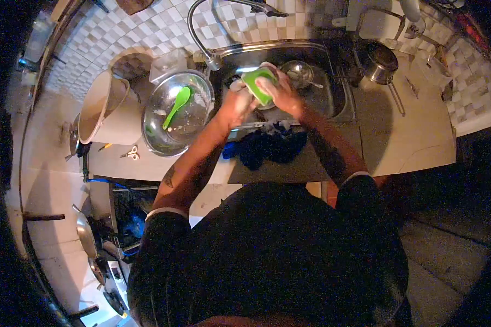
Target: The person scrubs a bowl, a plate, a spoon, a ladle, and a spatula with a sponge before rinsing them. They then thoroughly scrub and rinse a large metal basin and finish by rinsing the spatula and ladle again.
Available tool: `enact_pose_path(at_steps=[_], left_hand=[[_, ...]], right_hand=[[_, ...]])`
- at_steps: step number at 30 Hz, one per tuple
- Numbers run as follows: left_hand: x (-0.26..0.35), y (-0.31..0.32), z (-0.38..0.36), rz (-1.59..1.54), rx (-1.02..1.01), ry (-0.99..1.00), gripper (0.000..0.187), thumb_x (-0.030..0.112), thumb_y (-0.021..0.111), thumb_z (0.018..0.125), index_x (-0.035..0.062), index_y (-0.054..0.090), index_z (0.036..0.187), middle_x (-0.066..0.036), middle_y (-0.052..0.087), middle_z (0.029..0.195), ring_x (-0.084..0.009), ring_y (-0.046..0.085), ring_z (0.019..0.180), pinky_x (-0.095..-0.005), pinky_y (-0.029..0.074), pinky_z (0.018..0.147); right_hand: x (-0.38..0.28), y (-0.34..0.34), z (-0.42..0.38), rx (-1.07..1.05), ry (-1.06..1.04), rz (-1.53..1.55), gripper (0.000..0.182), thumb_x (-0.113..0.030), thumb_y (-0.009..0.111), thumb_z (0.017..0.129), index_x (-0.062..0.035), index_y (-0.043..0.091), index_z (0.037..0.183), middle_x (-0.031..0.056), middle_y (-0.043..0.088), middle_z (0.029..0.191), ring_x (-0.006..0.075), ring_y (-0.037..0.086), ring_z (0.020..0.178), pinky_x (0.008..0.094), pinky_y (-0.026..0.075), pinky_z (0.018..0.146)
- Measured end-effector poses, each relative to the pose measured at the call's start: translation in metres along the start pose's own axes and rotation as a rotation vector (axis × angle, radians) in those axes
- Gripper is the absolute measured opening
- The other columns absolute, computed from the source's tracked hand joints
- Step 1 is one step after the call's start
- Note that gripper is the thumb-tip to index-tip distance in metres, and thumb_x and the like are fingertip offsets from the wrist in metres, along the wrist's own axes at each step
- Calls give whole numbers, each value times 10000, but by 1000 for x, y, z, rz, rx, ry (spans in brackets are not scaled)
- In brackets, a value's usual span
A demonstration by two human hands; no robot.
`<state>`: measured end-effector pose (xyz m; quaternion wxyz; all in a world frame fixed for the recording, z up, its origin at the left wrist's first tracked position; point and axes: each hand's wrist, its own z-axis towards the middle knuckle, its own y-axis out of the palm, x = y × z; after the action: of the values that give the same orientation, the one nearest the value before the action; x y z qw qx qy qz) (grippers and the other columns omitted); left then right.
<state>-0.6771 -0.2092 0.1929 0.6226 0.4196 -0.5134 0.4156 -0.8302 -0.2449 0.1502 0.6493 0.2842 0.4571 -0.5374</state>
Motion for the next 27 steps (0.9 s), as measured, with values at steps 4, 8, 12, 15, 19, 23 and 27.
enact_pose_path(at_steps=[4, 8, 12, 15, 19, 23, 27], left_hand=[[-4, 12, -11, -989, 84, 16, 310, 124, 406, 952, -19, 500, 1211, -148, 609, 1109, -232, 646, 879, -303, 561, 782], [12, -6, -19, -940, 429, -34, 300, 115, 378, 957, -39, 498, 1185, -180, 599, 1056, -256, 637, 827, -268, 563, 620], [20, 3, -26, -760, 391, -72, 223, 124, 486, 927, -5, 580, 1083, -86, 628, 934, -161, 604, 743, -232, 473, 555], [30, 25, -27, -621, 450, -164, 172, 104, 518, 916, 15, 615, 1027, -42, 627, 853, -113, 579, 715, -224, 449, 563], [16, 32, -19, -372, 471, -69, 129, 32, 566, 855, 30, 659, 945, -90, 652, 868, -176, 620, 765, -266, 488, 635], [16, 7, -12, 826, 264, 660, 131, 32, 641, 696, 62, 694, 812, -153, 655, 945, -372, 612, 954, -411, 503, 848], [24, -18, -8, 1210, -18, 891, 182, 47, 669, 656, 75, 691, 834, -164, 636, 1039, -375, 602, 1018, -436, 477, 948]], right_hand=[[13, 15, 6, 293, 172, 596, 436, -452, 463, 935, -101, 554, 1177, 53, 624, 1028, 152, 594, 936, 285, 487, 725], [4, 6, -7, 365, 202, 663, 532, -508, 399, 943, -84, 492, 1251, 63, 575, 1116, 200, 551, 1024, 334, 458, 835], [-3, -3, 1, 201, -181, 305, 473, -383, 420, 909, -10, 510, 1186, 120, 561, 1113, 245, 547, 1017, 352, 437, 872], [-19, 2, 5, 226, -500, -119, 406, -263, 397, 878, 8, 511, 1158, 152, 585, 1037, 276, 568, 986, 372, 429, 898], [-22, 22, 3, 198, -185, 96, 356, -328, 361, 956, -46, 550, 1063, 88, 595, 917, 203, 578, 808, 288, 456, 718], [-57, 18, 5, -2, 566, 818, 473, -539, 362, 961, -133, 602, 935, -11, 579, 710, 74, 443, 445, 190, 288, 373], [-33, 11, 4, -43, 351, 500, 445, -551, 450, 925, -138, 612, 965, -30, 586, 699, 64, 459, 488, 202, 329, 420]])
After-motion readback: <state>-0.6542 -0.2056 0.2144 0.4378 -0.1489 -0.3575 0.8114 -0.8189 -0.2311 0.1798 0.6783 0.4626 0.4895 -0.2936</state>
